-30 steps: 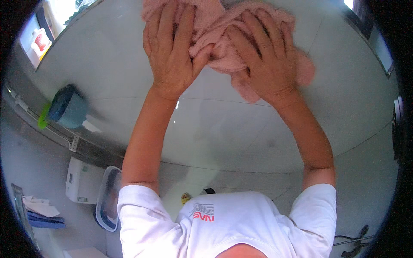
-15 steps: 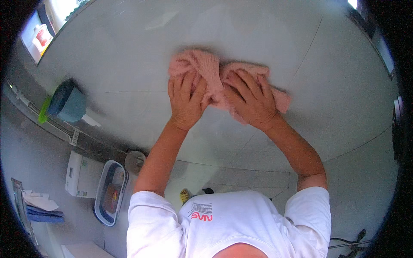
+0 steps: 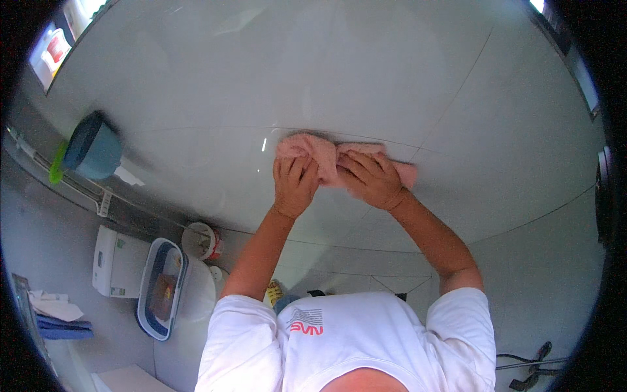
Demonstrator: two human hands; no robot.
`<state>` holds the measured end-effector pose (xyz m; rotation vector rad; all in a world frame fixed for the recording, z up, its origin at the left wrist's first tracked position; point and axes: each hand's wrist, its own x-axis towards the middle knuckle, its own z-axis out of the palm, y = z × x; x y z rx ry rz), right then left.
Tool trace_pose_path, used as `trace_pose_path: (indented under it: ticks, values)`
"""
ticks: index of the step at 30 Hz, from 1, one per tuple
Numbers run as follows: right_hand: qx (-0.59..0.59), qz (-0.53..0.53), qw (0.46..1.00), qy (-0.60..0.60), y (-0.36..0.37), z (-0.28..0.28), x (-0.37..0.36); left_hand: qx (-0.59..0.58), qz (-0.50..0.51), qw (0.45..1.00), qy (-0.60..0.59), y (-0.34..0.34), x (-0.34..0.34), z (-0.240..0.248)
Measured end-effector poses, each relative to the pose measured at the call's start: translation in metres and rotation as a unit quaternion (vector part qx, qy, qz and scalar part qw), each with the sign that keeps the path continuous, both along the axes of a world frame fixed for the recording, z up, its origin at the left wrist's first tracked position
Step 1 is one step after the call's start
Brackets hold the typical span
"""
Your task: The person wipes the tiled walls and a towel rack with a pink cloth, moving across various sections of the bathroom wall and fixtures.
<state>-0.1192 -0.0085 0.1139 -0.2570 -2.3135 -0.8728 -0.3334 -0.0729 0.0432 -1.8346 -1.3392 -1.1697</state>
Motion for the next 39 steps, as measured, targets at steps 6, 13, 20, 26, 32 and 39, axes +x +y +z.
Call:
trace_pose_path:
  ticks: [6, 13, 20, 26, 32, 39]
  values:
    - [-0.04, -0.02, 0.993, -0.108, 0.005, -0.08, 0.013, -0.095, -0.009, 0.995, 0.014, -0.016, 0.01, -0.061]
    - [-0.159, -0.02, 0.968, -0.19, -0.003, -0.181, 0.023, -0.152, -0.037, 0.985, -0.067, -0.04, 0.03, -0.125]
    - [-0.133, 0.031, 0.985, -0.101, -0.027, -0.13, -0.006, -0.091, 0.049, 0.994, -0.024, -0.05, 0.016, -0.12]
    - [-0.06, 0.008, 0.997, -0.04, -0.032, 0.002, -0.073, -0.034, 0.094, 0.995, -0.013, -0.045, -0.048, 0.013]
    - [0.017, -0.002, 0.994, 0.11, -0.047, 0.163, -0.149, 0.107, 0.094, 0.99, -0.009, -0.038, -0.13, 0.197]
    - [0.023, 0.025, 0.985, 0.171, -0.056, 0.234, -0.221, 0.129, 0.042, 0.982, 0.133, -0.042, -0.195, 0.283]
